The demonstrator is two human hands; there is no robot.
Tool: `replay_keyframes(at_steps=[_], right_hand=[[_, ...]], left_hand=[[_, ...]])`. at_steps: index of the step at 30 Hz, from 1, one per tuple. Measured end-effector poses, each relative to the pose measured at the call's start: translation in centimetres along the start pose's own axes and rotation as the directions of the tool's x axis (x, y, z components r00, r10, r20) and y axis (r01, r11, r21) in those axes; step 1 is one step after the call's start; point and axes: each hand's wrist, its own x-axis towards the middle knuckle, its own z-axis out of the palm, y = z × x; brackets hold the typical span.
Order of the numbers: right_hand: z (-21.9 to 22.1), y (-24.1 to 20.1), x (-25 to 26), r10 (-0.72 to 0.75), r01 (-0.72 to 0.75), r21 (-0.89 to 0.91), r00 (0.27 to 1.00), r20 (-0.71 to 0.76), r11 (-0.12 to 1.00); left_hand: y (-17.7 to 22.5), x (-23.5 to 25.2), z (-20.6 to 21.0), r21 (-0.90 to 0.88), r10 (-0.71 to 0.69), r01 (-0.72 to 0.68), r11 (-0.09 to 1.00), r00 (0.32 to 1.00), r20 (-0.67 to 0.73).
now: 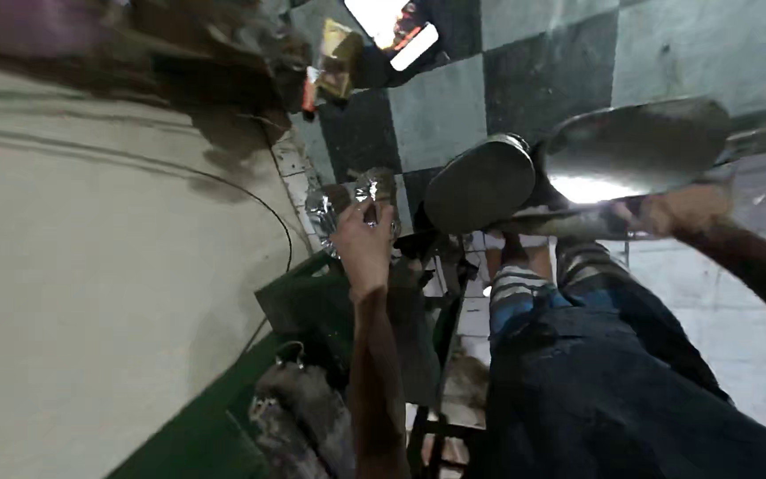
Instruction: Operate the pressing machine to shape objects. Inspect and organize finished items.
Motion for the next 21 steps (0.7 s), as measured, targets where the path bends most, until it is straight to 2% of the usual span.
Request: replay_keyframes(at_steps=[3, 6, 8, 10, 11, 13, 14, 15, 16, 18, 19, 21], right_hand=[[0.0, -0.5, -0.8, -0.029, 0.029, -0.003, 0.999, -0.027, 1.0], [-1.4, -1.9, -1.9, -0.087, 0.083, -0.037, 0.988, -0.127, 0.996], [-3.0, -3.6, -3.2, -0.101, 0.101, 0.009, 0.994, -0.044, 0.995], [-6.2, -5.7, -5.9, -0.173, 0.16, 0.174, 0.983, 0.061, 0.972], [-7.6, -6.6, -7.7, -0.255, 0.242, 0.228, 0.967, 0.028, 0.943], [-10.7, -8.7, -11.1, -0.4, 0.456, 0.258, 0.884, -0.241, 0.852], [-12.0, -9.6, -12.3, -0.418, 0.528, 0.219, 0.816, -0.399, 0.821], [-13.0, -10.3, -12.9, -0.416, 0.561, 0.162, 0.75, -0.515, 0.812], [-13.9, -10.4, -12.5, -0.425, 0.565, 0.087, 0.705, -0.568, 0.821], [-15.2, -9.6, -9.9, -0.501, 0.554, -0.046, 0.711, -0.494, 0.831], [-15.6, -9.0, -8.2, -0.548, 0.568, -0.082, 0.732, -0.405, 0.819], [-17.3, -7.9, -6.2, -0.651, 0.653, -0.092, 0.711, -0.267, 0.751]], left_hand=[[-0.6, 0.9, 1.5, 0.036, -0.005, 0.004, 0.999, 0.999, 0.039], [-0.7, 1.4, 3.1, 0.022, -0.029, 0.029, 0.999, 0.999, 0.017], [-0.6, 1.5, 3.0, 0.045, -0.034, 0.032, 0.998, 0.998, 0.048], [-0.4, 1.4, 2.2, 0.048, 0.016, -0.02, 0.999, 0.996, 0.085], [-0.1, 0.8, 1.6, 0.034, 0.061, -0.063, 0.997, 0.996, 0.073], [2.3, -0.7, 0.0, -0.044, 0.193, -0.192, 0.98, 0.981, 0.012], [3.9, -1.6, -0.6, -0.082, 0.305, -0.307, 0.948, 0.952, -0.034], [5.2, -2.4, -0.4, -0.12, 0.454, -0.461, 0.879, 0.887, -0.086], [6.5, -2.6, 0.4, -0.151, 0.59, -0.601, 0.785, 0.799, -0.117], [8.4, -2.1, 2.9, -0.156, 0.737, -0.738, 0.657, 0.672, -0.072], [8.8, -2.0, 3.8, -0.151, 0.756, -0.748, 0.646, 0.655, -0.015], [8.8, -1.7, 3.9, -0.186, 0.768, -0.749, 0.636, 0.639, 0.053]])
